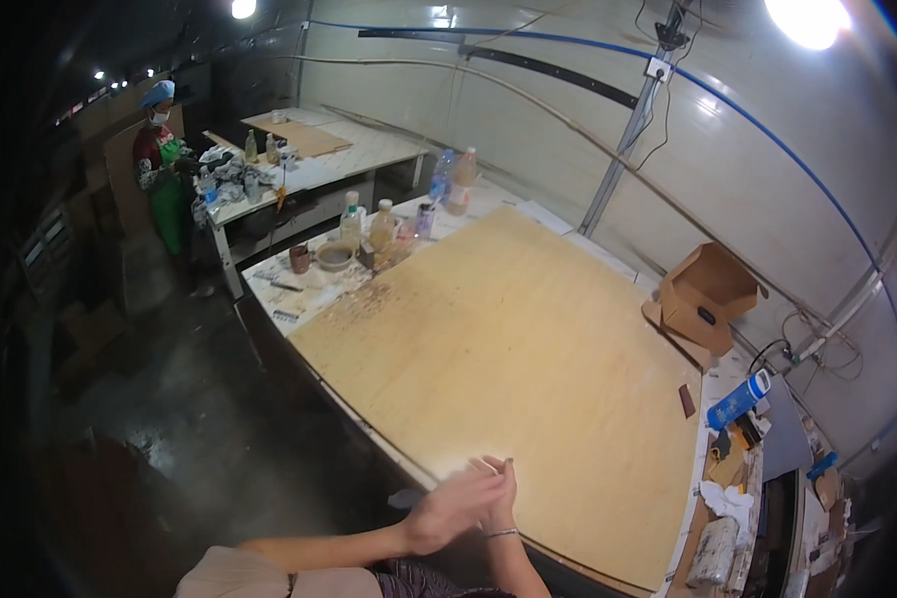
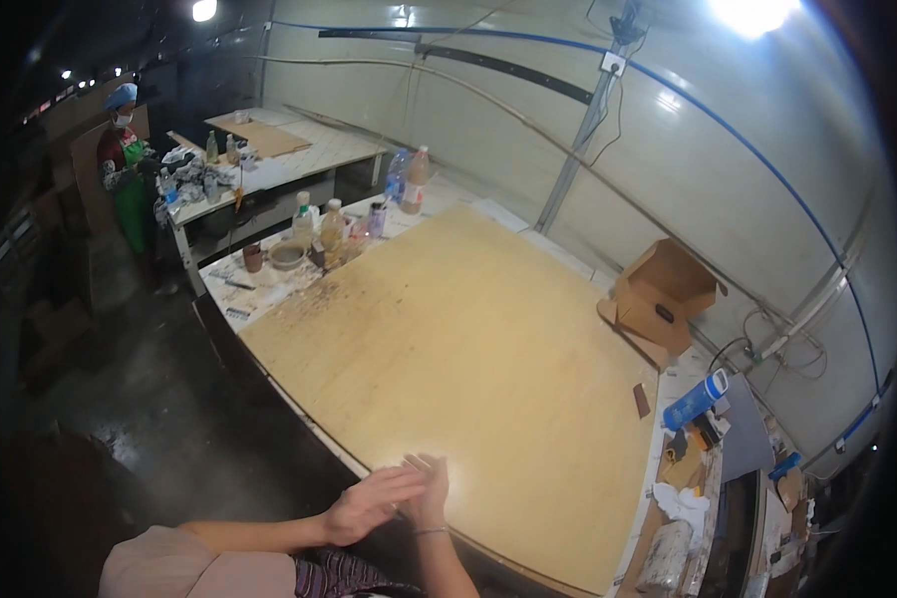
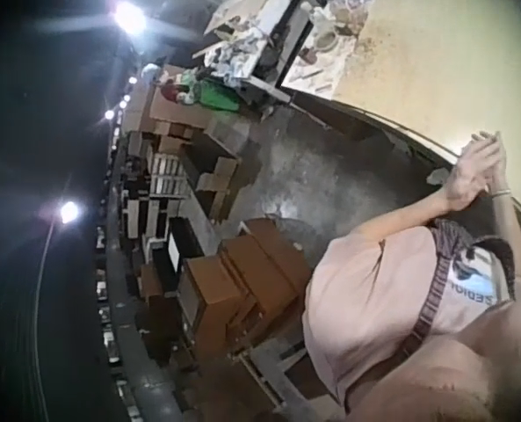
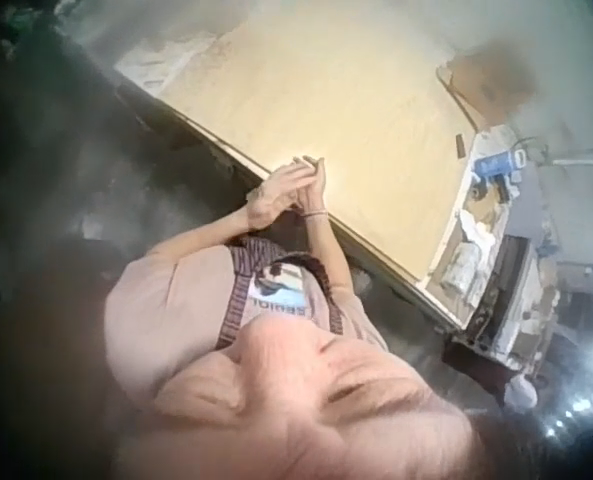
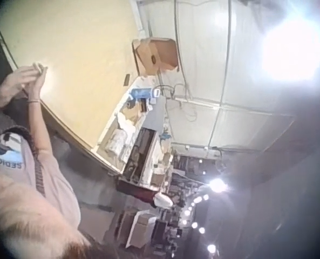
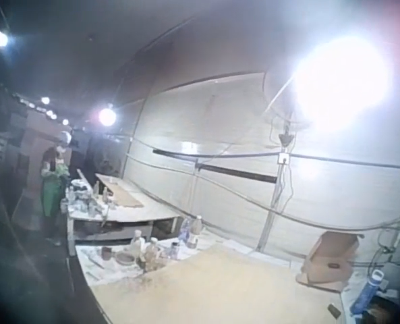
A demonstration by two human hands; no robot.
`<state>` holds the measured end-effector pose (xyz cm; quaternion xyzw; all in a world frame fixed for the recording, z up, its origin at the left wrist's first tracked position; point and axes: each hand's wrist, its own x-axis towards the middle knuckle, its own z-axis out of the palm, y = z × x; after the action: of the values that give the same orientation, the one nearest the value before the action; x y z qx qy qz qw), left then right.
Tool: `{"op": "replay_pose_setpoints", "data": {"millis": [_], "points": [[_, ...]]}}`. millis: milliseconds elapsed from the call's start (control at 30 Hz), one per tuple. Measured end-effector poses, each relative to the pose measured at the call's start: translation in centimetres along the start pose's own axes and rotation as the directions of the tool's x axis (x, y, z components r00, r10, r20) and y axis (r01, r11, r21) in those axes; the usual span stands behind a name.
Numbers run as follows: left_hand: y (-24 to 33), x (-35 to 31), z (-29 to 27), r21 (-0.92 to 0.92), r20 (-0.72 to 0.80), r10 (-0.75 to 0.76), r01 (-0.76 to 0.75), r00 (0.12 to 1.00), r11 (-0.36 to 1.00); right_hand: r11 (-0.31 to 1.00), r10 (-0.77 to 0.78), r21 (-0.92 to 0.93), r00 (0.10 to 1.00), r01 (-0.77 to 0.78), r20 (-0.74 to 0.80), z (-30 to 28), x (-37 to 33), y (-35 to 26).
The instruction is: The person wipes a large wooden panel and a smaller wooden frame using a white cloth.
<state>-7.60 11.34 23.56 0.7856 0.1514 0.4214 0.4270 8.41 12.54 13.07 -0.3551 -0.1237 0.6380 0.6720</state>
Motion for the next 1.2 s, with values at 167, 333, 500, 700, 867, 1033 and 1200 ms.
{"op": "replay_pose_setpoints", "data": {"millis": [167,333,500,700,867,1033,1200], "points": [[-3.5,-5.6,-2.5,0.34,0.053,0.323,-0.321,0.945,0.884,0.931,0.236,0.241,0.955,-0.275,0.18,7.4,-5.3,5.4],[-9.6,-8.8,-7.8,0.653,0.02,0.088,-0.08,0.996,0.753,0.979,0.202,-0.034,0.936,-0.2,0.287,8.3,-6.6,7.2],[-17.1,-15.1,-19.9,0.53,-0.532,-0.168,0.481,0.83,0.698,0.837,0.518,-0.386,0.789,-0.388,0.33,13.0,-4.6,5.8],[-22.8,-14.8,-36.3,0.448,-0.686,-0.209,0.631,0.697,0.633,0.497,-0.079,-0.866,0.996,0.062,0.026,11.0,5.6,13.8],[-30.0,-8.4,-48.8,0.565,-0.629,-0.158,0.587,0.761,0.58,-0.086,-0.537,-0.988,0.83,0.124,0.151,9.2,11.2,16.3],[-36.6,-2.9,-56.3,0.721,-0.454,-0.257,0.521,0.853,0.457,-0.259,-0.653,-0.961,0.75,-0.092,0.104,11.0,13.0,17.4],[-39.1,-1.5,-57.7,0.803,-0.251,-0.405,0.423,0.879,0.421,-0.356,-0.711,-0.893,0.7,-0.276,0.067,12.5,14.2,18.3]]}}
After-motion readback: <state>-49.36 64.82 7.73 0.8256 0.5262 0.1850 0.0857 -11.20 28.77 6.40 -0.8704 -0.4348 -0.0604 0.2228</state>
